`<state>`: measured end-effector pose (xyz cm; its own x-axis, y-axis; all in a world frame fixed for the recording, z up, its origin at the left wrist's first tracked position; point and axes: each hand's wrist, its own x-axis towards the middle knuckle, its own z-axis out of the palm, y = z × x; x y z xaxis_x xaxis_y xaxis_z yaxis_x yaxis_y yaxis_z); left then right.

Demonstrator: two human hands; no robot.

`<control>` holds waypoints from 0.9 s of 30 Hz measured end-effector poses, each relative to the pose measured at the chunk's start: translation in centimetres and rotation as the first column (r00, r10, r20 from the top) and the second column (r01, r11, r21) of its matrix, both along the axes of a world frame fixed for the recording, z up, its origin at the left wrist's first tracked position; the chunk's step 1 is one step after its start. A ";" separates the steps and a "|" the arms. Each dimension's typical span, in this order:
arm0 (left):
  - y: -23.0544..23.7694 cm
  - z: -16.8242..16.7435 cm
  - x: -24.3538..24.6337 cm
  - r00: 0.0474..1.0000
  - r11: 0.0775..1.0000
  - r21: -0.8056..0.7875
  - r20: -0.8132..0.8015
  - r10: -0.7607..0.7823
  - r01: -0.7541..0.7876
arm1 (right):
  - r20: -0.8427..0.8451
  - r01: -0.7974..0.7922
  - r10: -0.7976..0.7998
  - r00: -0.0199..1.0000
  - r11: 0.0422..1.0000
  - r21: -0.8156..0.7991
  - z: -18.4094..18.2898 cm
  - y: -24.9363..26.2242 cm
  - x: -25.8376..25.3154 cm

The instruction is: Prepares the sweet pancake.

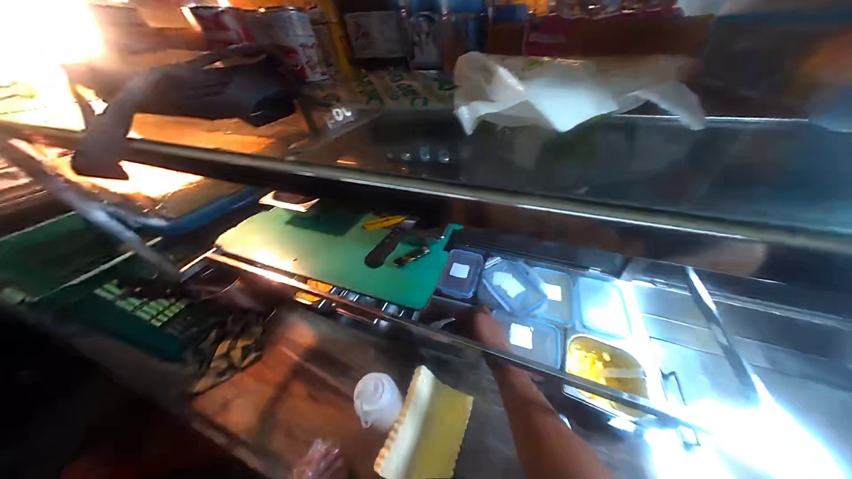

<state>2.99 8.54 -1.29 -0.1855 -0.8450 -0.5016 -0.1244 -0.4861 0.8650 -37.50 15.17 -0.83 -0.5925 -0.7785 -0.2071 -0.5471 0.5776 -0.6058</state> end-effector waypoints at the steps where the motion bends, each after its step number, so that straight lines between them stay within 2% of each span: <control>1: 1.0 0.5 -0.9 1.000 1.000 -0.016 -0.018 0.011 -0.012 | -0.015 -0.077 0.078 0.997 0.993 0.093 -0.3 -2.0 -0.5; 3: 3.0 2.1 -2.4 0.999 0.997 -0.062 -0.017 0.037 -0.038 | -0.062 -0.198 0.220 0.974 0.948 0.250 -1.9 -4.8 -1.1; 5: 4.2 3.5 -2.6 0.999 0.992 -0.117 -0.018 0.045 -0.047 | -0.147 -0.251 0.309 0.940 0.915 0.317 -2.8 -6.3 -1.2; 8: 4.4 2.3 -0.7 0.997 0.983 -0.168 -0.009 0.072 -0.073 | -0.246 -0.262 0.360 0.900 0.897 0.356 -2.8 -6.8 -1.2; 11: 2.9 0.5 0.1 0.995 0.982 -0.169 0.048 0.091 -0.081 | -0.195 -0.229 0.336 0.922 0.875 0.426 -1.1 -6.8 -1.1; 13: 0.7 0.8 -1.1 0.998 0.983 -0.185 0.054 0.020 -0.010 | -0.218 -0.223 0.354 0.909 0.858 0.463 -0.8 -7.3 -1.9; 16: -3.3 1.0 -5.1 0.975 0.961 -0.201 0.148 -0.164 0.192 | -0.358 -0.317 0.471 0.806 0.855 0.410 -5.1 -7.3 -4.4; 17: -5.0 0.6 -6.9 0.953 0.935 -0.222 0.188 -0.238 0.277 | -0.427 -0.360 0.490 0.760 0.865 0.350 -7.8 -7.2 -5.6; 18: -6.8 0.0 -8.9 0.923 0.901 -0.234 0.218 -0.318 0.366 | -0.526 -0.417 0.469 0.710 0.881 0.223 -11.7 -7.0 -7.3; 19: -8.7 -0.6 -11.2 0.899 0.879 -0.215 0.213 -0.383 0.425 | -0.522 -0.427 0.471 0.711 0.879 0.210 -13.3 -7.1 -8.1; 22: -12.7 -3.0 -18.2 0.842 0.806 -0.245 0.140 -0.521 0.539 | -0.398 -0.342 0.465 0.791 0.875 0.342 -11.7 -6.8 -7.4; 25: -15.1 -4.4 -23.3 0.708 0.629 -0.326 0.348 -0.614 0.706 | -0.423 -0.271 0.419 0.804 0.890 0.367 -10.3 -6.4 -6.4; 27: -15.6 -4.7 -25.7 0.616 0.535 -0.307 0.422 -0.665 0.787 | -0.407 -0.223 0.362 0.839 0.910 0.348 -9.2 -5.9 -5.5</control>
<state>-22.67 -7.08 -6.03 -0.7687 -0.5900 -0.2470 -0.4783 0.2739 0.8344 -42.96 9.32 -9.98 -0.4259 -0.8812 -0.2051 -0.8887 0.4499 -0.0879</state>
